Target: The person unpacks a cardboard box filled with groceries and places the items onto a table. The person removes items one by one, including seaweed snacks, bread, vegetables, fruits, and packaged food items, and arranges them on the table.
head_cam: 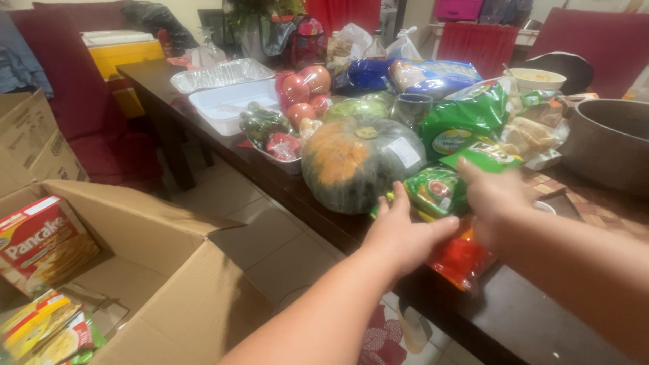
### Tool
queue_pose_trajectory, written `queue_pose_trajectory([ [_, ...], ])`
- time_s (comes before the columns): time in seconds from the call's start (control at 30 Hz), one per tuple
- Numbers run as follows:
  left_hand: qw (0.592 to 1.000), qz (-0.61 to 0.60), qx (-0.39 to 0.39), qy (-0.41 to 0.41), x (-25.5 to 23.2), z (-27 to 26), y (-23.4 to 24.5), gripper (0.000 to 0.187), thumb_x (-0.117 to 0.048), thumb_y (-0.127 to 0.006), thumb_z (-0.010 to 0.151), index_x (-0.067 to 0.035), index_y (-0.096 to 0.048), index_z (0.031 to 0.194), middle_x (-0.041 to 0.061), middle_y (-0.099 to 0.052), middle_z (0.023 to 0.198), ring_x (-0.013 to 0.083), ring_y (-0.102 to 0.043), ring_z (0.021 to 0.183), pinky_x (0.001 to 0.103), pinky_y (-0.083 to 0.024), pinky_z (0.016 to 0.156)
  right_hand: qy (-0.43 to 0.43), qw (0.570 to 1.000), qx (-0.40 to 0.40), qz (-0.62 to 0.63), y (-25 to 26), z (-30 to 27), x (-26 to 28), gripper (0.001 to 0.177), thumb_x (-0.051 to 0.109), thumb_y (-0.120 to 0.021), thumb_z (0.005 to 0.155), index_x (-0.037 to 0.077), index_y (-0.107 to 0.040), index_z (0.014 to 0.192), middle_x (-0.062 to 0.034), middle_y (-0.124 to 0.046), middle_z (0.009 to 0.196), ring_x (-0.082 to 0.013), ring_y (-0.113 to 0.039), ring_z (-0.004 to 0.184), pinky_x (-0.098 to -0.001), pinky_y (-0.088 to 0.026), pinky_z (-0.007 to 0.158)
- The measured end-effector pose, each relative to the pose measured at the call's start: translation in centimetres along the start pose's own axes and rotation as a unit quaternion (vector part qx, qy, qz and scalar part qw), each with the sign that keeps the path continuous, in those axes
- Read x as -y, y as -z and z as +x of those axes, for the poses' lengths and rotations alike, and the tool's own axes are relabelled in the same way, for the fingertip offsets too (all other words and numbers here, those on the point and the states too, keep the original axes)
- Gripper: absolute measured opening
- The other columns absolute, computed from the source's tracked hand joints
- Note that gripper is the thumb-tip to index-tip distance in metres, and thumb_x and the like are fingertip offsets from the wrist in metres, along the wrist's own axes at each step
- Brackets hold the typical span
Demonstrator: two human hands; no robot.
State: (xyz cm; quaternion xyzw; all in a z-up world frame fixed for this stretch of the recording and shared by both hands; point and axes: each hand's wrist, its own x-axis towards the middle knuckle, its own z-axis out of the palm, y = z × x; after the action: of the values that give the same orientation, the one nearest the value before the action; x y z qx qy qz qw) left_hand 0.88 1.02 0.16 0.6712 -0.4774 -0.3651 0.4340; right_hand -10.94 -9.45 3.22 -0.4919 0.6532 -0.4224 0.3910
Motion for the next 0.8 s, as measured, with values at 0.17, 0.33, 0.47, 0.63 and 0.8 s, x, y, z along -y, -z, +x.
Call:
queue_pose_trajectory([
  [0.17, 0.997, -0.020, -0.068, -0.004, 0.5, -1.6, 2.0, 0.104, -0.045, -0.077, 0.078, -0.014, -0.023, 0.161, 0.016, -0.035, 0.162, 0.0309, -0.047, 0.142, 0.038, -0.043, 0.111, 0.537, 0.829, -0.064, -0.143, -0.6, -4.8, 2.8, 0.074, 0.027, -0.083, 0.091, 0.003, -0.047, 0.151, -0.0253, -0.040, 0.144, -0.0414, -0.043, 0.131, -0.0505, -0.041, 0.104],
  [0.33, 0.980, -0.101, -0.162, -0.049, 3.4, -2.1, 5.7, 0.070, -0.029, -0.075, 0.083, -0.009, -0.052, 0.145, 0.014, -0.063, 0.136, 0.0252, -0.065, 0.122, 0.035, -0.051, 0.099, 0.536, 0.831, 0.131, -0.074, -4.8, -11.0, 4.3, 0.045, 0.020, -0.074, 0.089, 0.008, -0.063, 0.132, -0.0139, -0.059, 0.122, -0.0248, -0.064, 0.103, -0.0378, -0.054, 0.087],
  [0.47, 0.961, -0.124, -0.247, -0.016, 6.1, -3.8, 10.7, 0.033, -0.026, -0.065, 0.086, -0.005, -0.072, 0.111, 0.010, -0.079, 0.107, 0.0234, -0.075, 0.100, 0.035, -0.055, 0.089, 0.562, 0.789, 0.246, -0.032, -9.2, -15.4, 3.5, 0.030, 0.014, -0.073, 0.086, 0.004, -0.069, 0.114, -0.0094, -0.066, 0.104, -0.0190, -0.068, 0.087, -0.0313, -0.057, 0.077],
  [0.63, 0.944, -0.116, -0.308, 0.034, 9.1, -9.2, 17.2, 0.037, -0.037, -0.065, 0.090, -0.003, -0.073, 0.102, 0.012, -0.079, 0.103, 0.0224, -0.074, 0.096, 0.035, -0.054, 0.086, 0.496, 0.789, 0.354, -0.079, -14.7, -20.6, 3.2, 0.028, 0.015, -0.072, 0.086, 0.009, -0.072, 0.113, -0.0074, -0.068, 0.094, -0.0194, -0.068, 0.080, -0.0321, -0.056, 0.075],
  [0.8, 0.924, -0.157, -0.327, 0.122, 11.8, -13.8, 22.2, 0.041, -0.041, -0.058, 0.095, -0.007, -0.072, 0.113, 0.012, -0.078, 0.107, 0.0243, -0.074, 0.097, 0.038, -0.055, 0.083, 0.496, 0.744, 0.440, -0.085, -21.0, -24.9, 3.0, 0.027, 0.019, -0.072, 0.088, 0.007, -0.073, 0.111, -0.0067, -0.073, 0.100, -0.0169, -0.071, 0.088, -0.0319, -0.057, 0.079],
])
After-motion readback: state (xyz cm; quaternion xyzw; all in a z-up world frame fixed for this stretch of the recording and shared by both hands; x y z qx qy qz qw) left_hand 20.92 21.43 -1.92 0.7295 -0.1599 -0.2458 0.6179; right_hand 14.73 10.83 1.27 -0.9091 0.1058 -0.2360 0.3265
